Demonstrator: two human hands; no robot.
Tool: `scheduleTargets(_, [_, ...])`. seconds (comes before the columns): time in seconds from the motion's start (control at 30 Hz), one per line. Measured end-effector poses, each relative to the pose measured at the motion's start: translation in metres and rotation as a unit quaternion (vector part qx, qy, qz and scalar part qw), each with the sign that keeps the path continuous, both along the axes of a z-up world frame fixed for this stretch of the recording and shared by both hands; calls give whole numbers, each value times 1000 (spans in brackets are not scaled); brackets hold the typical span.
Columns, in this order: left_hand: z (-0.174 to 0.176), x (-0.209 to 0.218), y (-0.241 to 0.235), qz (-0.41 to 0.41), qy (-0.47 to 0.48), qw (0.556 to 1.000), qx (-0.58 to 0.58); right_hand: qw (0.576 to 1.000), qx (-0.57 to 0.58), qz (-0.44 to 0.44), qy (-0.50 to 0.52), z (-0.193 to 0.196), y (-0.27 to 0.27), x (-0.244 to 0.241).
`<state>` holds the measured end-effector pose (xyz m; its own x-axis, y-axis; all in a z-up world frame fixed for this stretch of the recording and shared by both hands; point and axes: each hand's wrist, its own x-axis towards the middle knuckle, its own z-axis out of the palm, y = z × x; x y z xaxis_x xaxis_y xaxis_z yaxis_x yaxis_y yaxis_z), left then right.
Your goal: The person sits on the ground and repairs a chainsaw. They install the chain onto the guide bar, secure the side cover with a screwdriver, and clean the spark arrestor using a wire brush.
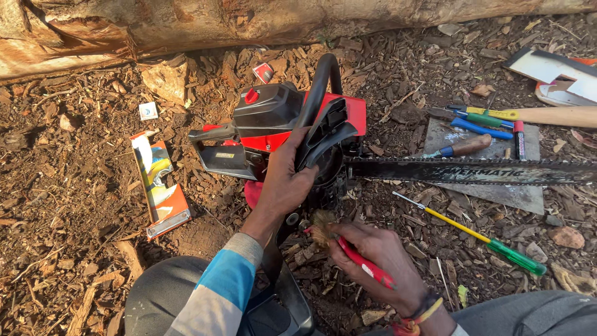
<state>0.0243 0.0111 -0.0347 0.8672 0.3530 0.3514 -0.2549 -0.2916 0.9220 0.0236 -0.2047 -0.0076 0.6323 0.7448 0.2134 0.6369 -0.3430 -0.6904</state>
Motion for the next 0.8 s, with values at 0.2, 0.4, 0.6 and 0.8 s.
scheduleTargets(0.2, [1, -2, -3, 13, -5, 1000, 20, 985, 160, -26, -52, 0, 10, -5])
scheduleTargets(0.4, [12, -3, -6, -17, 25, 998, -53, 998, 10, -1, 60, -10, 1, 2])
scheduleTargets(0.6, [5, 0, -1, -13, -21, 1000, -8, 988, 155, -9, -16, -2, 20, -19])
scheduleTargets(0.8, [6, 0, -8, 36, -15, 992, 120, 987, 72, -103, 96, 7, 8, -9])
